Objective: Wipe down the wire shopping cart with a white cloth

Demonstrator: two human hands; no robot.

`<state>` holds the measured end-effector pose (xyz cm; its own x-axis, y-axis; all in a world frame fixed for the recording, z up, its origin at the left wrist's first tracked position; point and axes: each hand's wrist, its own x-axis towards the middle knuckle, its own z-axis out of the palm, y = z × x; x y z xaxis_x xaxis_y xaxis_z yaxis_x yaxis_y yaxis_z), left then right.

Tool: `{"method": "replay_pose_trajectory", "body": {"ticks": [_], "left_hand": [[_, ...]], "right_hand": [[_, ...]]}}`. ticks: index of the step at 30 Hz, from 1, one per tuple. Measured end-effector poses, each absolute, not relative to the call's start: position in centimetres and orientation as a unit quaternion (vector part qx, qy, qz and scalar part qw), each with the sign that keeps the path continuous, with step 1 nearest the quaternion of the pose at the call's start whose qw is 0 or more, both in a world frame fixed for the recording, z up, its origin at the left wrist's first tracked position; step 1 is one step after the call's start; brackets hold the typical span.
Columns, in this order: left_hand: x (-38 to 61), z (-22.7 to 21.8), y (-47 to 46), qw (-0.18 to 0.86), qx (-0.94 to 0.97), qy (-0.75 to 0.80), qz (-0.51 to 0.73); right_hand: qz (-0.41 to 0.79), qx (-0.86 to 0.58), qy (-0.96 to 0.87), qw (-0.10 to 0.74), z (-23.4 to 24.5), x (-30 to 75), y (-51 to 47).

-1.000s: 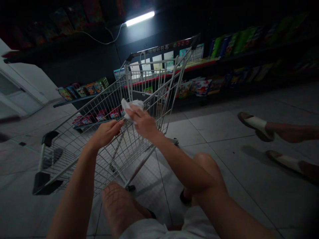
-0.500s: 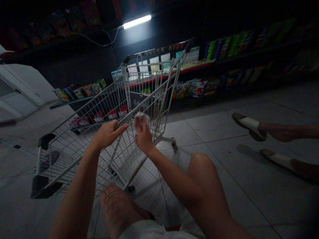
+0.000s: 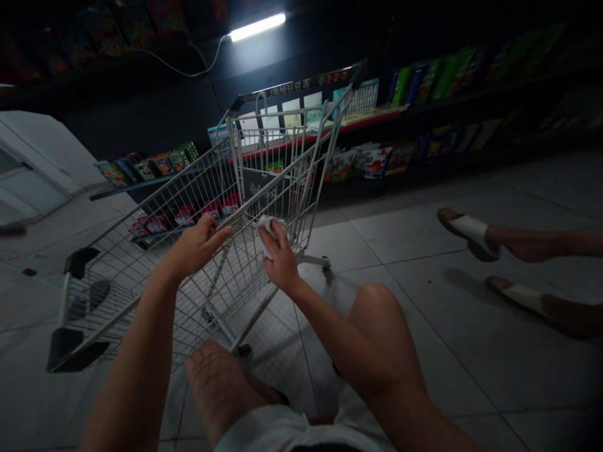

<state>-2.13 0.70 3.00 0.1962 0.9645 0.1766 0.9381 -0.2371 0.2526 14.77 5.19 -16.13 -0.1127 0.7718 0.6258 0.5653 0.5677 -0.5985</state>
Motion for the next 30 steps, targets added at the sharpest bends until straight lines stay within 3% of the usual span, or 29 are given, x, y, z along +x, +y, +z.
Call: {"method": "replay_pose_trajectory", "body": {"ticks": [2,6,9,11,14,17,20,26,30], "left_hand": [[-1.2,3.3,1.2,0.025,0.77,0.624,0.131],[1.0,3.2,2.8,0.004,0.786,0.609,0.101],[1.1,3.0,4.0,0.081,0.784,0.601,0.13],[0.6,3.0,4.4,0.168,0.773,0.589,0.163],[-0.1,3.2,4.8,0.247,0.757,0.575,0.189],[-0.2,3.4,4.8,0.264,0.754,0.569,0.195],[0.1,3.4,4.7,0.238,0.766,0.564,0.195],[0.4,3.4,4.3,0.202,0.774,0.566,0.201],[-0.1,3.2,4.2,0.209,0.765,0.573,0.208]], "right_hand": [[0.125,-0.462,-0.751,0.456,-17.9,13.5,5.1],[0.168,-0.501,-0.761,0.376,-25.8,11.6,2.1],[0.196,-0.495,-0.738,0.414,-30.1,11.8,0.2],[0.192,-0.504,-0.699,0.47,-29.8,12.8,0.8],[0.164,-0.521,-0.66,0.516,-24.9,15.0,5.1],[0.097,-0.525,-0.628,0.566,-18.2,17.0,10.3],[0.088,-0.532,-0.652,0.533,-15.3,17.0,12.3],[0.165,-0.596,-0.677,0.399,-23.9,14.3,7.4],[0.188,-0.612,-0.656,0.4,-25.6,16.0,6.5]]}}
